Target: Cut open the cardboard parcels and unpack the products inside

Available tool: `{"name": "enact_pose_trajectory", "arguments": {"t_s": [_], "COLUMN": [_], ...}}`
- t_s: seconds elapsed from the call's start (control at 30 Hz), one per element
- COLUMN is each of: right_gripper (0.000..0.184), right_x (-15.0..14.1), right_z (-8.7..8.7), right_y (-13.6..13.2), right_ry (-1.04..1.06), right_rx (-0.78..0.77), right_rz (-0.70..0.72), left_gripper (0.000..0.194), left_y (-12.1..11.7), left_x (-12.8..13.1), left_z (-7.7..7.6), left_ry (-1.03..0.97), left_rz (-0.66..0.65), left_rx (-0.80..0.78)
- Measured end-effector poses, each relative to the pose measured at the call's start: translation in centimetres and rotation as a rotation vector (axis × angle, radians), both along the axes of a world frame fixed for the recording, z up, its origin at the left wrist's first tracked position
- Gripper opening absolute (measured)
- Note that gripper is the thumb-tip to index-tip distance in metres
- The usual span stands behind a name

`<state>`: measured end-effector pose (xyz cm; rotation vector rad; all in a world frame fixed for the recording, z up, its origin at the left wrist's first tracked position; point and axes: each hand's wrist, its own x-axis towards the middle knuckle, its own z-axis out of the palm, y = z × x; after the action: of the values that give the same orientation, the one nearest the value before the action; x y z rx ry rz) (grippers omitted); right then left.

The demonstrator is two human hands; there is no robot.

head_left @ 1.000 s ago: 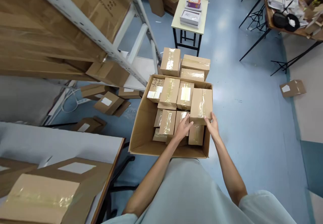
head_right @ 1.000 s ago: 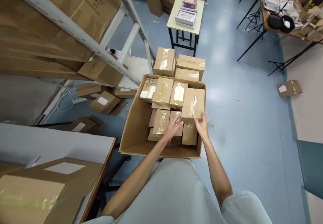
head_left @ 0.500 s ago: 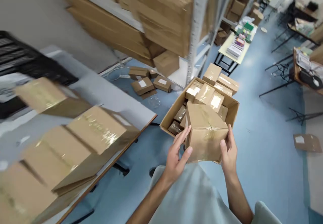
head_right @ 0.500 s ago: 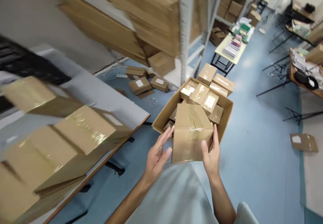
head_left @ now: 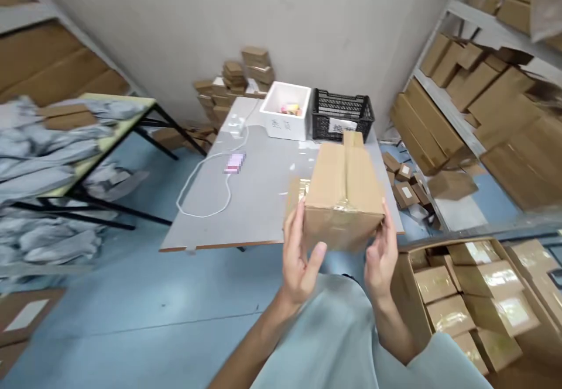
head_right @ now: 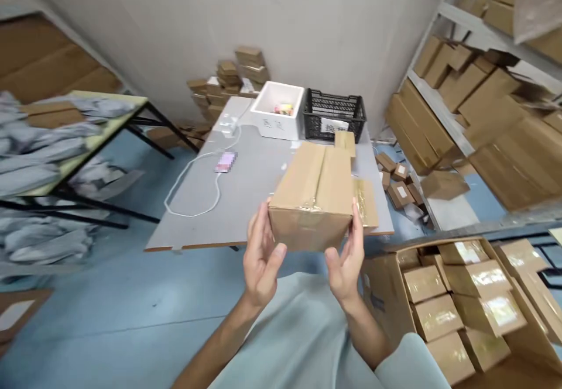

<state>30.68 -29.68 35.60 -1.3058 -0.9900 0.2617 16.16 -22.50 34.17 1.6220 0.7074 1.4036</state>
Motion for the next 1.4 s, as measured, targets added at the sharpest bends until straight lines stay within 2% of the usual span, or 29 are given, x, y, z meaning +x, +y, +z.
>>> {"name": "enact_pose_trajectory", "arguments": {"t_s": [0.13,0.23,0.33,0.47,0.6,0.7,0.77,0.87,1.0,1.13,1.27,1.33,1.4], "right_gripper": [0.100,0.101,0.104,0.114,0.123,0.124,0.124,0.122,0.115,0.109,0.102,0.097,0.099], "right_x": [-4.1,-6.2,-8.0,-9.7,-10.6,-11.1,-11.4,-12.0,-13.3,-16.0,-18.1,-17.3,-14.9], "right_z": [-0.7,-2.4,-5.3,-11.4,-17.6,-20.2,-20.8,-20.6,-20.3,-21.4,-22.9,-23.0,-22.5], "right_y": [8.9,14.6,18.5,20.0,18.8,18.6,19.2,20.9,22.3,21.9,20.6,19.1,16.7], "right_ry": [0.062,0.077,0.055,0.009,0.007,0.008,-0.010,-0.048,-0.054,-0.002,-0.003,-0.044,-0.078], "right_rx": [-0.097,-0.172,-0.255,-0.383,-0.511,-0.580,-0.593,-0.587,-0.612,-0.727,-0.835,-0.852,-0.852], "right_rz": [0.280,0.438,0.544,0.679,0.725,0.699,0.671,0.617,0.557,0.539,0.500,0.343,0.036], "left_gripper": [0.071,0.070,0.069,0.069,0.073,0.075,0.073,0.069,0.064,0.072,0.096,0.105,0.107], "left_y": [6.1,10.7,14.8,18.3,19.7,20.4,21.2,22.8,24.2,23.7,21.5,20.7,20.6], "left_x": [-5.2,-7.9,-10.5,-13.4,-14.5,-14.6,-14.9,-16.0,-19.0,-22.4,-24.9,-25.7,-26.3], "left_z": [-1.2,-2.9,-5.5,-10.5,-15.7,-18.3,-19.1,-19.5,-20.5,-23.7,-28.0,-29.5,-30.4], "left_ry": [0.010,0.018,-0.010,-0.066,-0.139,-0.175,-0.193,-0.217,-0.169,0.017,0.080,0.137,0.195], "left_rz": [0.320,0.539,0.671,0.778,0.743,0.713,0.681,0.608,0.497,0.426,0.284,0.186,0.120], "left_rx": [-0.053,-0.075,-0.129,-0.273,-0.469,-0.586,-0.622,-0.637,-0.672,-0.781,-0.927,-0.977,-1.009]}}
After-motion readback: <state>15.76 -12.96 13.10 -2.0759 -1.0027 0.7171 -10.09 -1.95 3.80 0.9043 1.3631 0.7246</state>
